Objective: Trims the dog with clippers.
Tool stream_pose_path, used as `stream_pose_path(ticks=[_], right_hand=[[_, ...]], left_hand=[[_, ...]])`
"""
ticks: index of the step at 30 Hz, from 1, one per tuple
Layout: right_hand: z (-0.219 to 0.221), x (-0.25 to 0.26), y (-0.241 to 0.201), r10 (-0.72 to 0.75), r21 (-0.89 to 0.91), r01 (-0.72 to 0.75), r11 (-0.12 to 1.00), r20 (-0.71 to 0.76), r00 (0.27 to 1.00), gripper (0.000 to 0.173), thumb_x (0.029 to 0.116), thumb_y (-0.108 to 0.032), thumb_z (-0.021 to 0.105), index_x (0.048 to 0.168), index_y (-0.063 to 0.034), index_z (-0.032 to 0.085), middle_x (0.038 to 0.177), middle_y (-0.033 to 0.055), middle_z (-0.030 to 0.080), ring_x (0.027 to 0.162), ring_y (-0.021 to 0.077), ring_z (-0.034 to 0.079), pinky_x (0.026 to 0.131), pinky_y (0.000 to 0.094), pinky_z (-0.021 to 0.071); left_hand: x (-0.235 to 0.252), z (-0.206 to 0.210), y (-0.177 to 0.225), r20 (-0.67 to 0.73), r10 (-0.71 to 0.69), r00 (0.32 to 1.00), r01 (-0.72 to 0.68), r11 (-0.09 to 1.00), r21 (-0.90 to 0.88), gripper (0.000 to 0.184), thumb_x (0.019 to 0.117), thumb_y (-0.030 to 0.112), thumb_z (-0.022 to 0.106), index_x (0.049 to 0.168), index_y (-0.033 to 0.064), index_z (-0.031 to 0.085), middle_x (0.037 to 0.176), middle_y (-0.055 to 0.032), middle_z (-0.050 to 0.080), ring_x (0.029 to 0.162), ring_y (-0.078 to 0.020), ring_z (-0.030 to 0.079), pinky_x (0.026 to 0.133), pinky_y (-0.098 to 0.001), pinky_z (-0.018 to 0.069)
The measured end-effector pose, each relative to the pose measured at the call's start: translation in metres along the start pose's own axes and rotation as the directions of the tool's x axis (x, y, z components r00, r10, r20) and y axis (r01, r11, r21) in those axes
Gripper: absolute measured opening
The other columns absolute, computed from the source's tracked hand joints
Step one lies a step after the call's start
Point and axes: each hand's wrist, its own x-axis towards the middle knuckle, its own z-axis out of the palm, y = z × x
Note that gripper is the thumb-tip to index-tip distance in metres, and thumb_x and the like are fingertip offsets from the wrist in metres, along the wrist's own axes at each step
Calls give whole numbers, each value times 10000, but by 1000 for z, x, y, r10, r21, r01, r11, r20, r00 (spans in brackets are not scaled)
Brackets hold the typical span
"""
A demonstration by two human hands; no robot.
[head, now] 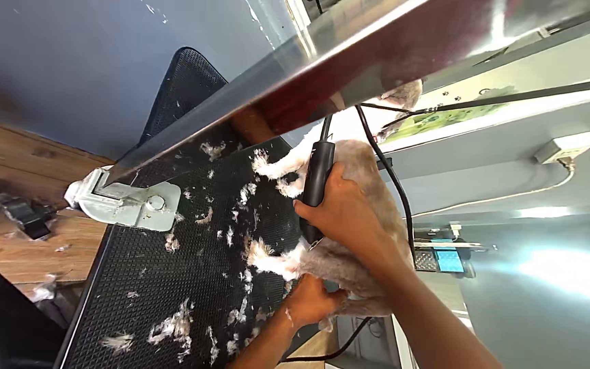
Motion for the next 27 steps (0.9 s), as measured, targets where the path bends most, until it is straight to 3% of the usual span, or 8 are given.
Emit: stream_pose_path(ticks=[3, 9, 13, 18, 20, 22, 24, 27], right_hand=[[-9, -1, 2, 11, 71, -6, 997, -70, 998, 859, 788, -476, 820, 1365, 13, 413, 778, 148, 595, 682, 356, 640, 535, 536, 495], [-16, -1, 6, -11, -104, -8, 995, -174, 985, 846, 795, -452, 800, 1371, 11, 388, 763, 169, 585, 691, 402, 640, 521, 545, 473], [-4, -4, 1, 0, -100, -9, 995, -92, 996, 810, 794, -463, 804, 1334, -8, 407, 707, 131, 567, 645, 360, 636, 510, 524, 476], [9, -3, 1, -27, 116, 22, 993, 38, 999, 834, 773, -584, 797, 1318, -84, 412, 751, 66, 591, 669, 273, 647, 547, 485, 517], [-3, 0, 11, -84, 249, 97, 964, -62, 995, 890, 796, -565, 796, 1414, -67, 393, 831, 79, 636, 716, 252, 667, 589, 487, 548], [-24, 16, 25, -92, 326, 179, 928, -264, 960, 899, 812, -545, 802, 1439, -41, 401, 913, 97, 686, 780, 228, 701, 665, 496, 591], [-52, 41, 40, -40, 331, 201, 922, -435, 899, 971, 799, -552, 796, 1483, -38, 336, 1023, 118, 687, 883, 223, 708, 758, 482, 599], [-86, 81, 57, -49, 262, 218, 940, -530, 847, 1059, 810, -513, 801, 1541, -9, 223, 1161, 193, 664, 1056, 301, 690, 907, 534, 561]], left_hand=[[1, 0, 0, 12, -18, 1000, 18, 1000, -18, 471, 880, 189, 761, 1263, -61, 647, 1257, -185, 684, 1234, -186, 628, 1107, -365, 472], [2, 0, 2, 6, -20, 1000, 20, 999, -35, 456, 883, 188, 754, 1252, -62, 653, 1251, -190, 684, 1235, -191, 625, 1105, -365, 468], [4, -1, 2, 27, -28, 999, 29, 999, -17, 455, 891, 201, 751, 1260, -47, 653, 1254, -176, 686, 1231, -176, 626, 1105, -354, 467], [1, -1, 3, 13, -4, 1000, 4, 1000, -2, 441, 878, 171, 755, 1245, -54, 658, 1234, -177, 691, 1215, -172, 632, 1089, -345, 476], [0, 0, 1, -6, 15, 1000, -15, 1000, 0, 442, 869, 176, 768, 1236, -50, 666, 1228, -170, 698, 1211, -168, 639, 1088, -353, 483], [-1, 1, -1, -31, 38, 999, -37, 999, 14, 452, 856, 166, 781, 1231, -59, 667, 1225, -180, 700, 1211, -186, 643, 1092, -376, 485], [0, 2, -3, -55, 58, 997, -57, 998, 29, 453, 846, 161, 789, 1222, -61, 671, 1211, -180, 707, 1199, -192, 652, 1084, -386, 495], [-1, 2, -2, -64, 69, 996, -67, 997, 24, 449, 839, 140, 791, 1222, -61, 671, 1199, -164, 715, 1180, -166, 660, 1073, -363, 503]])
